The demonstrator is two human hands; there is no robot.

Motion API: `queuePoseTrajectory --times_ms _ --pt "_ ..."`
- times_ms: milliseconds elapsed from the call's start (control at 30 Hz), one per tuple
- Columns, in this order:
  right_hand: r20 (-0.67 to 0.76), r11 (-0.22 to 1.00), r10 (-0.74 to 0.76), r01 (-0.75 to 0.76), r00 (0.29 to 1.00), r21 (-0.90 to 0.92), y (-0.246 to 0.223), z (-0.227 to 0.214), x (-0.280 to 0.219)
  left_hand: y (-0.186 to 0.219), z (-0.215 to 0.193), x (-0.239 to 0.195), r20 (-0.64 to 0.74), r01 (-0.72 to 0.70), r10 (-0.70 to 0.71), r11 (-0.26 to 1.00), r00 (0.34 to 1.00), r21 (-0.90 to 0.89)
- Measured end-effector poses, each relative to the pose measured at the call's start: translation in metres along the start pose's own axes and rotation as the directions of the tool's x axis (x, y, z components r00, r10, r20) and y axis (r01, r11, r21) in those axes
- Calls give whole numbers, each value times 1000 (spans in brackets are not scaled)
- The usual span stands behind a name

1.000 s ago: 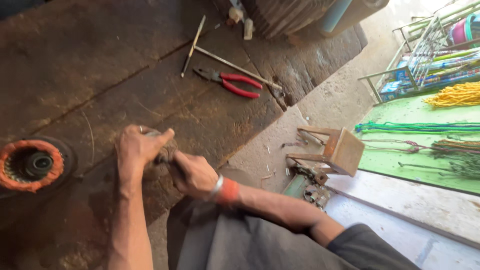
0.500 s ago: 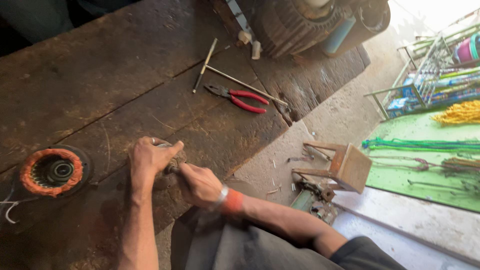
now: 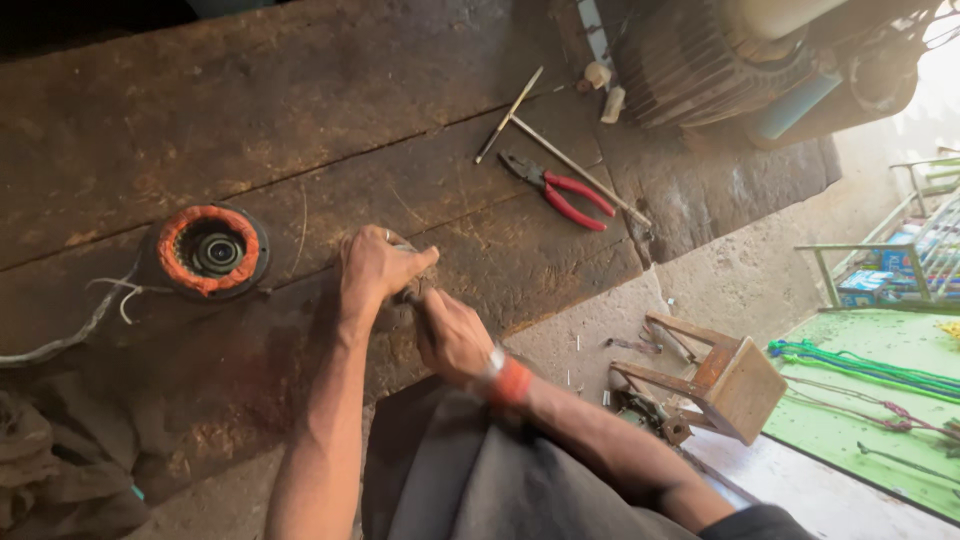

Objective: The person cleans a cylindrical motor component with a cloth, then uses a small metal tool to scrape and clean its surface. They repeatedly rotate and inspect the part while working at a cluttered wooden workbench.

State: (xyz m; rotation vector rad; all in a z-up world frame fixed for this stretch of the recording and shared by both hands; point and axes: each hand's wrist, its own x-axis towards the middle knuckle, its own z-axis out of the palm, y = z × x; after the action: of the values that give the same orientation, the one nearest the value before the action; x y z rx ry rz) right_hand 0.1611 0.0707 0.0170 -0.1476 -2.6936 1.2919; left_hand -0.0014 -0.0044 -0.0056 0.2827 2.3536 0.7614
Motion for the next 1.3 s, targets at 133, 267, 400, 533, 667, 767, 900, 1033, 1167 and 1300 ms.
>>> queuePoseTrajectory --times_ms 133,267,400,533,667,767,900,1033,1167,1300 --pt "-3 999 -47 47 999 -19 -1 0 3 1 -1 1 -97 -82 83 996 992 15" --pt "0 1000 8 -8 1000 -23 -7 -8 7 5 -5 0 13 -4 4 1000 1000 28" --pt "-13 996 -63 64 998 54 -4 -5 4 4 -5 -3 -18 -1 1 1000 1000 17" --pt "-17 999 -34 34 999 -9 3 0 4 4 -5 -1 -19 -28 28 999 999 -17" --pt "-5 1000 -14 14 1000 -26 2 4 1 -2 2 -1 -29 -24 24 1000 999 -6" --pt "-8 1000 26 -26 1000 -7 -1 -3 6 2 -2 6 -25 -41 41 999 999 -12" --pt "-51 1000 16 -16 999 -5 -1 1 -4 -5 4 3 18 -9 9 1000 1000 0" --pt "-5 998 63 -63 998 -21 4 4 3 -4 7 7 -45 -64 64 998 997 9" --pt "-9 999 42 -42 999 -32 1 6 -2 -5 10 5 17 -39 39 998 999 -40" --pt "15 993 111 -110 994 -29 4 -1 1 7 0 6 63 62 -62 998 996 -9"
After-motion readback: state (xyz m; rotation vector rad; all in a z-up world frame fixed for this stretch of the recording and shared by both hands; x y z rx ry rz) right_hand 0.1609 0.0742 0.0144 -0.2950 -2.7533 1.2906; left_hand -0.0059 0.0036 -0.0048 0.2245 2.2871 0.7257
